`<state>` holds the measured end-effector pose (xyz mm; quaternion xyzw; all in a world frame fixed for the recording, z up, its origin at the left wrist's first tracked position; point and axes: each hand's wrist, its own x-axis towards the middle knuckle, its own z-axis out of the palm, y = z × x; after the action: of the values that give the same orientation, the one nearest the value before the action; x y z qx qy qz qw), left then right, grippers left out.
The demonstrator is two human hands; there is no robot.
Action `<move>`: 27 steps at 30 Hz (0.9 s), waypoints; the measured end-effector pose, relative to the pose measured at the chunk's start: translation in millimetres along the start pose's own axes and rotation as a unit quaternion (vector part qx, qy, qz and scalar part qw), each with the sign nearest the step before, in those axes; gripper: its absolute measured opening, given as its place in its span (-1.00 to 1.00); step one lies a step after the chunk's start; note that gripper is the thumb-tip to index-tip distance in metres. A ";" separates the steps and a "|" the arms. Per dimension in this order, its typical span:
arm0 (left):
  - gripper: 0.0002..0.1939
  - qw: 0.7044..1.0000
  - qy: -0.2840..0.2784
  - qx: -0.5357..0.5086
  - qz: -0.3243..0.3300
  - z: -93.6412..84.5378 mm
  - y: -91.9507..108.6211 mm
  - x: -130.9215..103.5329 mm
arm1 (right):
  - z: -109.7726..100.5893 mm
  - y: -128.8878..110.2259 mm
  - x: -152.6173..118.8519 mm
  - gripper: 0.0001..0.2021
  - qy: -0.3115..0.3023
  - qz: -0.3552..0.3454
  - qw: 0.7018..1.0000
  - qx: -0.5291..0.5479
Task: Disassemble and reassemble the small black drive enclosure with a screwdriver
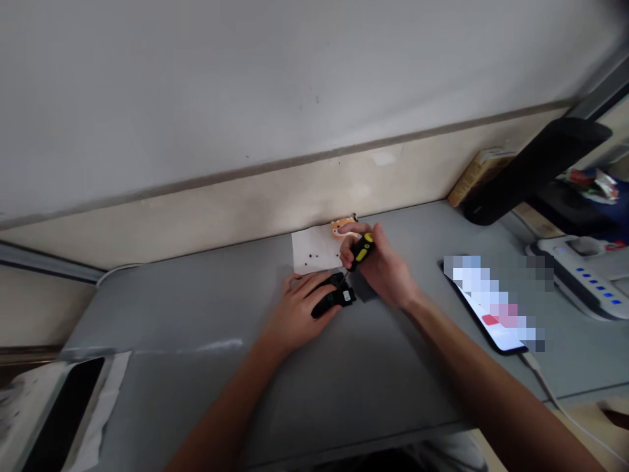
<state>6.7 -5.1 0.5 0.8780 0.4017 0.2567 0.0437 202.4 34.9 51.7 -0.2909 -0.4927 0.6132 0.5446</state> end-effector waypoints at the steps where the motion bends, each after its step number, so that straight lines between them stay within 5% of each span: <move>1: -0.85 1.000 0.001 0.002 0.000 0.3 0.0 0.0 | 0.3 -1.2 -0.6 -0.51 -0.001 0.005 1.000 0.011; 10: -0.86 1.000 -0.018 -0.001 -0.016 -1.9 2.2 1.2 | -1.6 7.4 -1.1 -0.51 0.015 -0.025 0.999 -0.019; 16: -0.89 1.000 -0.005 -0.016 -0.021 0.2 2.1 0.8 | 2.3 1.7 0.3 -0.58 0.015 0.007 0.997 0.075; 27: -0.84 1.000 -0.016 -0.010 -0.011 -2.8 1.5 0.3 | -5.3 9.7 0.3 -0.53 0.032 -0.037 0.999 -0.023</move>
<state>6.6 -6.2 3.4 0.8771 0.4078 0.2465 0.0612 203.3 37.5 40.9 -0.3044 -0.4990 0.5717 0.5758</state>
